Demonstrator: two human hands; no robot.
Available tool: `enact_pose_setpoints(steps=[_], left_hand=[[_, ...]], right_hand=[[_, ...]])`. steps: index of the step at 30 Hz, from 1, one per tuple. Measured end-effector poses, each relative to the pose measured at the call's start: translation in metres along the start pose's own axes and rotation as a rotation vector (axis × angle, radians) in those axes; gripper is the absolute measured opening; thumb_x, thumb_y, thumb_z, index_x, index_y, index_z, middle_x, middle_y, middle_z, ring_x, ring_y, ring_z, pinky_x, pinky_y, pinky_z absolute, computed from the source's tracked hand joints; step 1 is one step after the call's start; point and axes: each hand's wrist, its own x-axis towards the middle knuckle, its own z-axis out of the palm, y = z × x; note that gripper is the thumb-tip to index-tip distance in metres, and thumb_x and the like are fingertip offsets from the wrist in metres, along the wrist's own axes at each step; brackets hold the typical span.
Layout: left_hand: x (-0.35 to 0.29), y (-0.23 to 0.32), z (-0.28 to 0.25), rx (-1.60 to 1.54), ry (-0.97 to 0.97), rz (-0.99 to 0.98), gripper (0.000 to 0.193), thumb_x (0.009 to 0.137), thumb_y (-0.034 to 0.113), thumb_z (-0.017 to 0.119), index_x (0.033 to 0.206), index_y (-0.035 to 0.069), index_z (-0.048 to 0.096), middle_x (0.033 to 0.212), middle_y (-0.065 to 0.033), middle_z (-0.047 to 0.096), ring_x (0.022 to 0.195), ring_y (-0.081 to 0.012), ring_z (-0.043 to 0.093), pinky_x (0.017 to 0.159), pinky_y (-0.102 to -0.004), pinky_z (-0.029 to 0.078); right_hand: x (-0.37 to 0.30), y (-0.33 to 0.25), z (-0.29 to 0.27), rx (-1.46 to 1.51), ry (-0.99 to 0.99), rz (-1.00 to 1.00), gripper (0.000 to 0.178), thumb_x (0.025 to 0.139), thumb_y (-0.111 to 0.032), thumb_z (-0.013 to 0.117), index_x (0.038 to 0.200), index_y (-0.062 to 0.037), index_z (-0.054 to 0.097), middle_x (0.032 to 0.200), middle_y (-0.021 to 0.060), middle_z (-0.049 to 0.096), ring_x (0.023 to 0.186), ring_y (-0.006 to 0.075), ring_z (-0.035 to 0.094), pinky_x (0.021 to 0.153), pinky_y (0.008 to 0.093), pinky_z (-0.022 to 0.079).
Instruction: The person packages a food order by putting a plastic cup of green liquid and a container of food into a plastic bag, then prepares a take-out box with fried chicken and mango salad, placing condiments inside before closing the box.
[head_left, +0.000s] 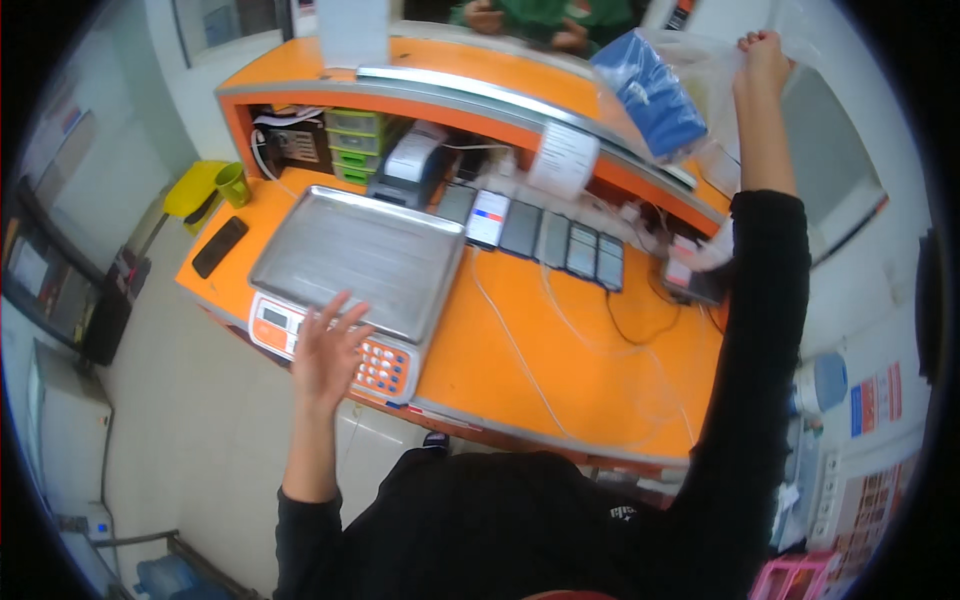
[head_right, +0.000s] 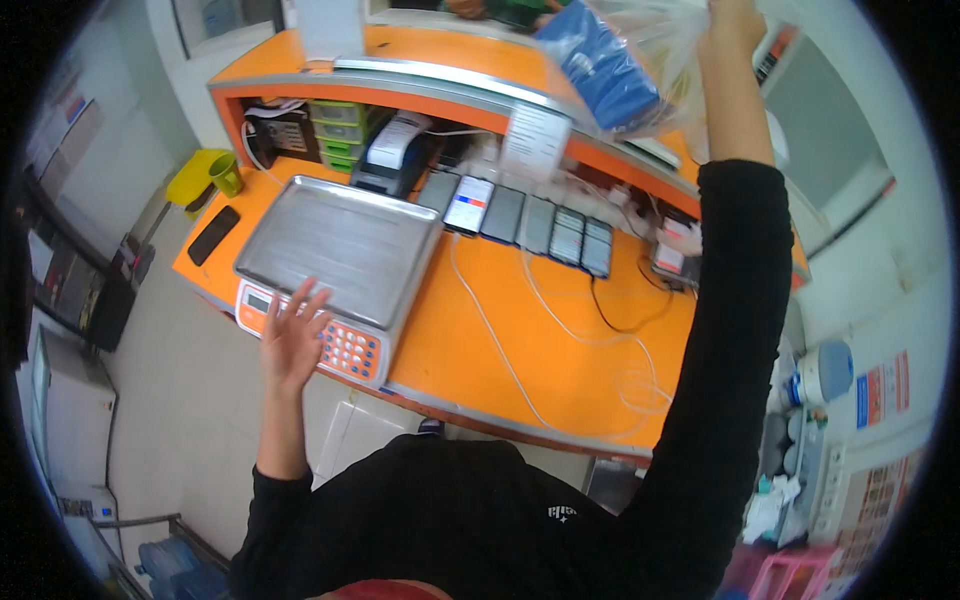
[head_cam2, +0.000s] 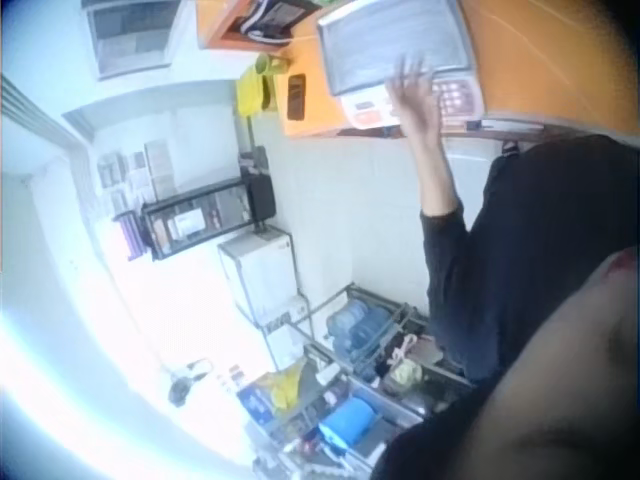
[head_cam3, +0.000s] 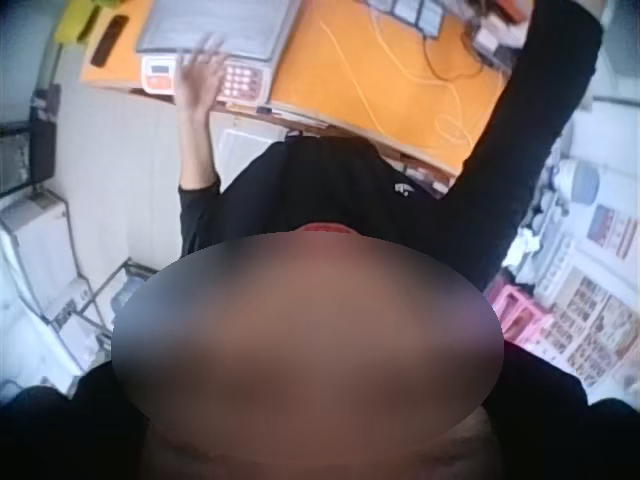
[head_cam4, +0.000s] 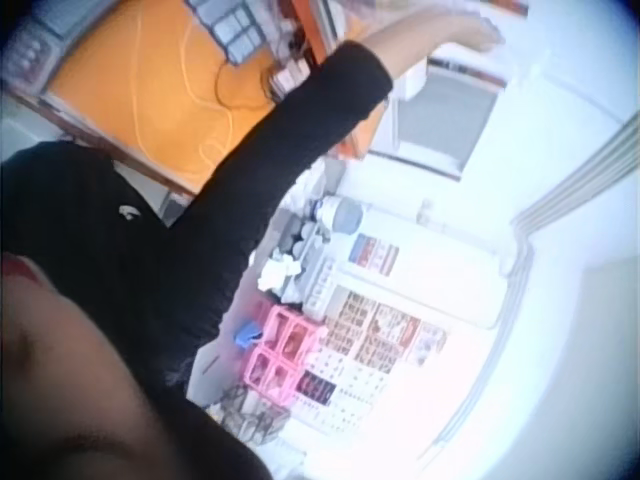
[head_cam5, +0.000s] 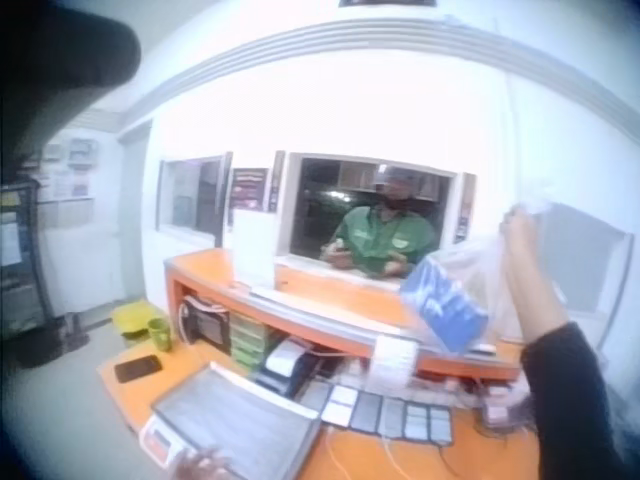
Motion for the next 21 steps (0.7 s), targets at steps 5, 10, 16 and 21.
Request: enact_pose_setpoints(steps=[5, 10, 16, 21], left_hand=[[-0.036, 0.068, -0.093, 0.098, 0.432, 0.382, 0.045, 0.088, 0.037, 0.04, 0.12, 0.006, 0.041, 0.106, -0.0102, 0.053, 0.083, -0.0162, 0.057, 0.052, -0.0218, 0.046], [-0.051, 0.103, -0.124, 0.145, 0.609, 0.577, 0.042, 0.089, 0.033, 0.04, 0.12, 0.005, 0.04, 0.104, -0.0096, 0.054, 0.08, -0.0126, 0.058, 0.047, -0.0181, 0.047], [0.031, 0.111, -0.076, 0.425, 0.475, 0.519, 0.041, 0.089, 0.032, 0.04, 0.118, 0.004, 0.04, 0.104, -0.0094, 0.053, 0.078, -0.0112, 0.056, 0.049, -0.0147, 0.045], [0.082, 0.103, -0.04, 0.791, 0.349, 0.319, 0.034, 0.087, 0.025, 0.041, 0.114, 0.004, 0.043, 0.098, -0.0082, 0.055, 0.081, -0.0144, 0.056, 0.058, -0.0199, 0.046]], right_hand=[[0.073, 0.127, 0.047, -0.574, 0.462, -0.332, 0.033, 0.078, -0.024, 0.043, 0.071, 0.0036, 0.06, 0.071, 0.0181, 0.059, 0.065, 0.0295, 0.056, 0.064, 0.0387, 0.044], [0.093, 0.214, 0.053, -0.995, 0.404, -0.245, 0.045, 0.078, -0.03, 0.038, 0.081, 0.0097, 0.059, 0.087, 0.0287, 0.058, 0.085, 0.0403, 0.055, 0.077, 0.0425, 0.042], [0.13, 0.246, 0.025, -1.184, 0.083, -0.184, 0.058, 0.075, -0.042, 0.049, 0.095, 0.0114, 0.056, 0.099, 0.0292, 0.055, 0.097, 0.0365, 0.052, 0.083, 0.0369, 0.039], [0.068, 0.189, 0.024, -0.883, 0.141, -0.422, 0.06, 0.074, -0.038, 0.061, 0.107, 0.0108, 0.049, 0.101, 0.019, 0.054, 0.094, 0.0215, 0.051, 0.08, 0.0295, 0.038]])
